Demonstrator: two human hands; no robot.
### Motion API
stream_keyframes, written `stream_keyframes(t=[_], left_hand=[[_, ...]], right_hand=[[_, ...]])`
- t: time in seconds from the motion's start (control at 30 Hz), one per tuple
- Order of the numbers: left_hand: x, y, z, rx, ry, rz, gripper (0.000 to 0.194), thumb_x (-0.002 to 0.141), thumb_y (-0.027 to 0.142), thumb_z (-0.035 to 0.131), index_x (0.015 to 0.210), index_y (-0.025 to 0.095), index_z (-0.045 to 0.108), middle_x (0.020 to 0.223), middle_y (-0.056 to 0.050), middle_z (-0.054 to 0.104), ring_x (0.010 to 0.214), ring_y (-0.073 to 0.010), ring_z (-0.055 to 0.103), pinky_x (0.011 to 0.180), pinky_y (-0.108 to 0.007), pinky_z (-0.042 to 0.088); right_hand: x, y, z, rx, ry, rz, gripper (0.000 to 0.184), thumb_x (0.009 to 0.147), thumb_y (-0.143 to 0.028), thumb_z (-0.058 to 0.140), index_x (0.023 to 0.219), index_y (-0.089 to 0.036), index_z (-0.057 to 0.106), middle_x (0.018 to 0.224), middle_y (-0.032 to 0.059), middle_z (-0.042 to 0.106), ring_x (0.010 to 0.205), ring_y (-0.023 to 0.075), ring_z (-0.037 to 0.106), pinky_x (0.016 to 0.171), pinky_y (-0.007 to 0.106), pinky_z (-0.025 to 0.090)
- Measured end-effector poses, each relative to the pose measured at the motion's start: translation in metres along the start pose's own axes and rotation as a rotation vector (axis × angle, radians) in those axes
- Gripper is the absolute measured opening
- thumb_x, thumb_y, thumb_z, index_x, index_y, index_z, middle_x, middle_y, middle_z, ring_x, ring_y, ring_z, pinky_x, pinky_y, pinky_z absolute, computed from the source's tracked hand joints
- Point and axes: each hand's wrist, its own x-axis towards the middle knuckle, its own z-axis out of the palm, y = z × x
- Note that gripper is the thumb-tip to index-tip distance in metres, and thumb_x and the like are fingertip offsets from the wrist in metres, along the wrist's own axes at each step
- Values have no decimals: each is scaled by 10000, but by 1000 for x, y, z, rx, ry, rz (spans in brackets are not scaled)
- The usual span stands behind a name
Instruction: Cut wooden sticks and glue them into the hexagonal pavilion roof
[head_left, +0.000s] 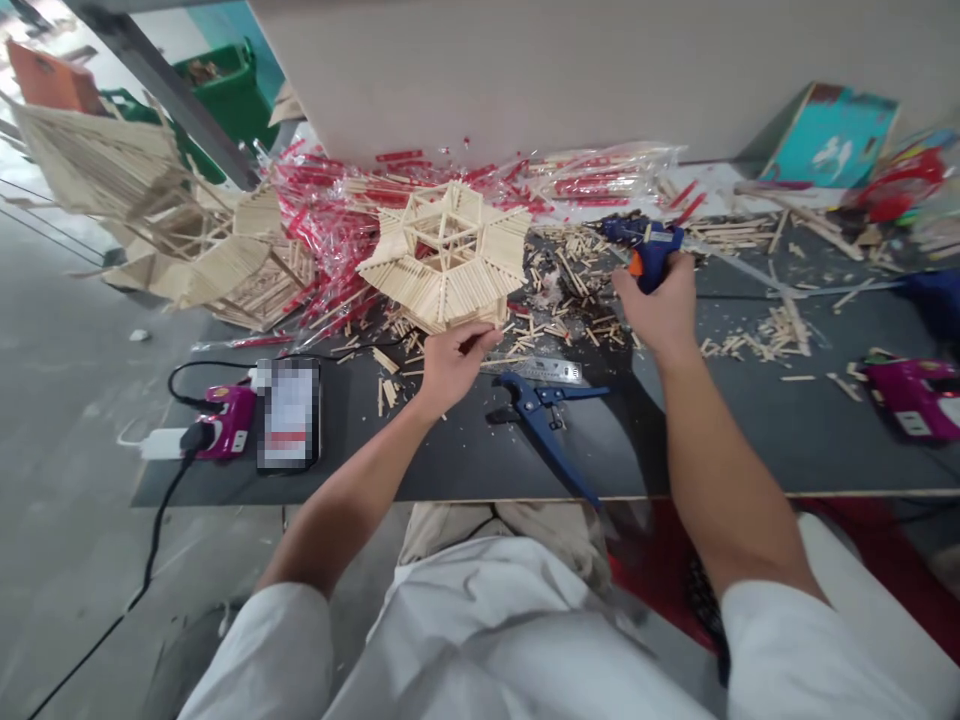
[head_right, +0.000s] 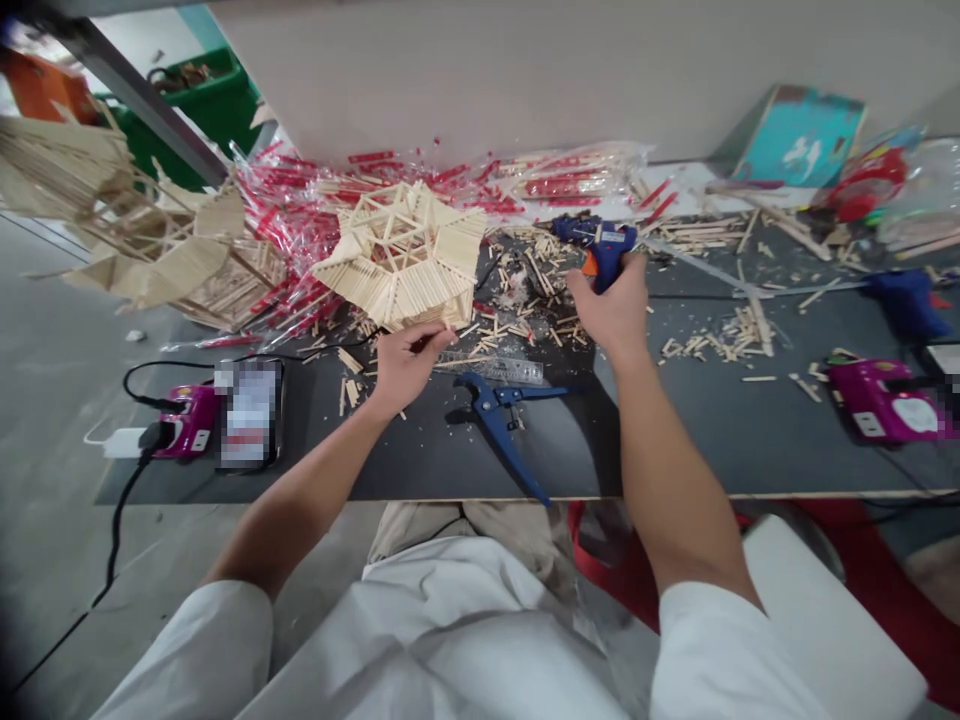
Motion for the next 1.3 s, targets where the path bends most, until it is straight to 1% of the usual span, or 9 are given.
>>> stream_keyframes(t=[0.1, 0.2, 0.33, 0.47, 0.63, 0.8, 1.0, 1.17, 1.3], left_hand=[[0, -10, 3, -11, 40, -14, 193, 932, 391, 772, 917, 206, 827, 849, -23, 813, 735, -150, 723, 704, -276, 566], [0, -17, 6, -39, 36, -26, 187, 914, 381, 787, 975, 208, 826, 906, -42, 828, 775, -172, 759, 732, -293, 605], [-1, -16, 9, -31, -9, -3, 179, 926, 379, 773, 977, 214, 819, 908, -46, 829, 774, -178, 769, 709, -293, 618], [-2, -14, 11, -98, -2, -28, 163, 929, 355, 763, 996, 211, 800, 838, -31, 809, 630, -144, 726, 632, -281, 619], [0, -21, 13, -118, 35, -34, 185, 921, 355, 769, 1030, 205, 782, 802, -20, 792, 570, -127, 713, 579, -252, 612], [-2, -22, 13, -93, 10, -72, 247, 965, 431, 718, 1049, 202, 755, 994, -57, 818, 521, -95, 699, 503, -215, 570], [-3, -22, 14, -55, -9, -52, 235, 954, 430, 736, 1014, 208, 780, 871, -39, 812, 551, -125, 728, 529, -228, 582], [-1, -24, 13, -15, -33, -2, 180, 952, 380, 742, 1005, 218, 799, 909, -42, 821, 569, -121, 729, 580, -244, 590], [-2, -20, 14, -29, -33, -44, 193, 907, 388, 779, 986, 213, 789, 879, -36, 818, 548, -122, 707, 593, -260, 590]], right_hand=[[-5, -6, 3, 81, 79, -108, 540, 942, -664, 585, 1202, -196, 516, 1077, 158, 689, 975, 294, 705, 850, 478, 563], [-12, -15, 2, 107, 119, -214, 463, 953, -653, 566, 1121, -223, 525, 979, 119, 684, 874, 274, 686, 817, 470, 563], [-22, -22, 2, 126, 116, -324, 411, 932, -563, 621, 1147, -231, 512, 934, 94, 683, 790, 263, 664, 773, 453, 547], [-26, -22, 4, 105, 68, -392, 392, 907, -498, 633, 1161, -236, 491, 892, 77, 655, 744, 267, 649, 736, 455, 539], [-26, -21, 9, 31, 1, -406, 376, 886, -479, 620, 1140, -234, 490, 845, 78, 642, 734, 290, 652, 710, 468, 542], [-27, -23, 7, -34, -29, -414, 316, 899, -477, 609, 1085, -231, 538, 823, 77, 644, 775, 288, 668, 755, 444, 539], [-31, -32, -3, -97, -95, -396, 293, 934, -484, 576, 1075, -228, 596, 889, 90, 677, 868, 284, 684, 810, 416, 545], [-31, -33, -3, -82, -90, -414, 286, 914, -445, 593, 1085, -216, 602, 920, 92, 689, 869, 271, 682, 807, 395, 537], [-31, -32, -3, -86, -83, -460, 272, 910, -427, 595, 1085, -218, 606, 889, 80, 674, 851, 265, 679, 793, 383, 533]])
